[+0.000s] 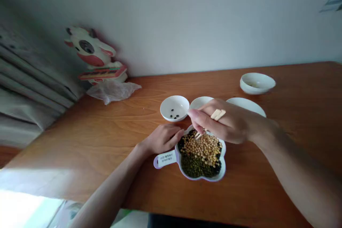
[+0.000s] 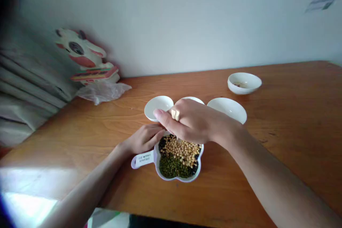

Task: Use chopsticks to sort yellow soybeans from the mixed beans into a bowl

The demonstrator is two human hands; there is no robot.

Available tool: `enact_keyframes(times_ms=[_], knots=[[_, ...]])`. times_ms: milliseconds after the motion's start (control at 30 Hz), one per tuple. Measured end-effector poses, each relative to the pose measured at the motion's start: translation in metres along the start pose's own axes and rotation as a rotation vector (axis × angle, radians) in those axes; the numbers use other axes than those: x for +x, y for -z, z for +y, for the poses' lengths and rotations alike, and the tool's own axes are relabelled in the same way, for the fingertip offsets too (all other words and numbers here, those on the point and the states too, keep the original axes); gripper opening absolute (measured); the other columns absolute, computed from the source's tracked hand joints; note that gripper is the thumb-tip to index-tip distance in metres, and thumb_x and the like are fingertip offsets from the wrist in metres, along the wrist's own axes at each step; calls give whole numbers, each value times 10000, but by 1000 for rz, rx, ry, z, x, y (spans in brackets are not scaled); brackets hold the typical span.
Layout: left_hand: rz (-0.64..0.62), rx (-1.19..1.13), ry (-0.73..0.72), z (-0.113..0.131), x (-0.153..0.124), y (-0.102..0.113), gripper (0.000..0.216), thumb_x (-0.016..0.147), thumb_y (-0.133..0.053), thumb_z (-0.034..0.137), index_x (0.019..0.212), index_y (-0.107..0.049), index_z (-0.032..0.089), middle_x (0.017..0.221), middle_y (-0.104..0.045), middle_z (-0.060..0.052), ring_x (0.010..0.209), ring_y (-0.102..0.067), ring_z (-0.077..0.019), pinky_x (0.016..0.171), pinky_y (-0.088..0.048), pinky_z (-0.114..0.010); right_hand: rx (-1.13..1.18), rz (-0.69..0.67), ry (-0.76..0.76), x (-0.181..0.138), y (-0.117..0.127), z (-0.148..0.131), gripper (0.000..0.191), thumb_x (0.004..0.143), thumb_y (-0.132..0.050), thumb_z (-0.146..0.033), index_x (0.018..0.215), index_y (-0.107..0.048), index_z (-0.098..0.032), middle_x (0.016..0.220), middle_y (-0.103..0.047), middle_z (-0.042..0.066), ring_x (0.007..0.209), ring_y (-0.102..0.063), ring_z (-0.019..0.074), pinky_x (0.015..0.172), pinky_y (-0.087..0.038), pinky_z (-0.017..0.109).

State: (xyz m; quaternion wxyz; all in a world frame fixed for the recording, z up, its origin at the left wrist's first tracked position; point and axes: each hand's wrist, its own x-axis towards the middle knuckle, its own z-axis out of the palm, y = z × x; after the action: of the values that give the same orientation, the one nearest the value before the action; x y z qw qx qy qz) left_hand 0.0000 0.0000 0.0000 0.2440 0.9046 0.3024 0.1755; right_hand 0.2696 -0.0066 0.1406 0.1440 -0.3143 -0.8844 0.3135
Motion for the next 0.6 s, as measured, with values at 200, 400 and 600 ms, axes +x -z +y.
enact_keyframes(times_ms=[200, 400, 600], knots=[[5, 14, 13, 0, 0, -1, 426, 1191, -351, 363, 863, -563, 195, 832, -655, -44, 751, -595, -175, 760, -472, -327, 52, 41, 52, -2, 7, 7, 759, 1154, -272, -656, 742, -670, -157, 661, -685, 45, 581, -562, 119, 592, -346, 327], [0, -1, 15, 2, 0, -1, 432, 1192, -350, 356, 846, -554, 199, 808, -636, -36, 737, -579, -172, 764, -472, -328, 37, 18, 19, -5, 11, 6, 747, 1157, -271, -654, 749, -653, -158, 658, -653, 32, 568, -508, 109, 580, -314, 342], [-2, 6, 15, 2, 0, 0, 435, 1191, -347, 362, 839, -544, 198, 804, -634, -37, 733, -568, -172, 761, -464, -324, 6, -2, 12, -3, 10, 3, 752, 1170, -240, -629, 750, -641, -151, 664, -663, 36, 570, -518, 99, 592, -308, 357]])
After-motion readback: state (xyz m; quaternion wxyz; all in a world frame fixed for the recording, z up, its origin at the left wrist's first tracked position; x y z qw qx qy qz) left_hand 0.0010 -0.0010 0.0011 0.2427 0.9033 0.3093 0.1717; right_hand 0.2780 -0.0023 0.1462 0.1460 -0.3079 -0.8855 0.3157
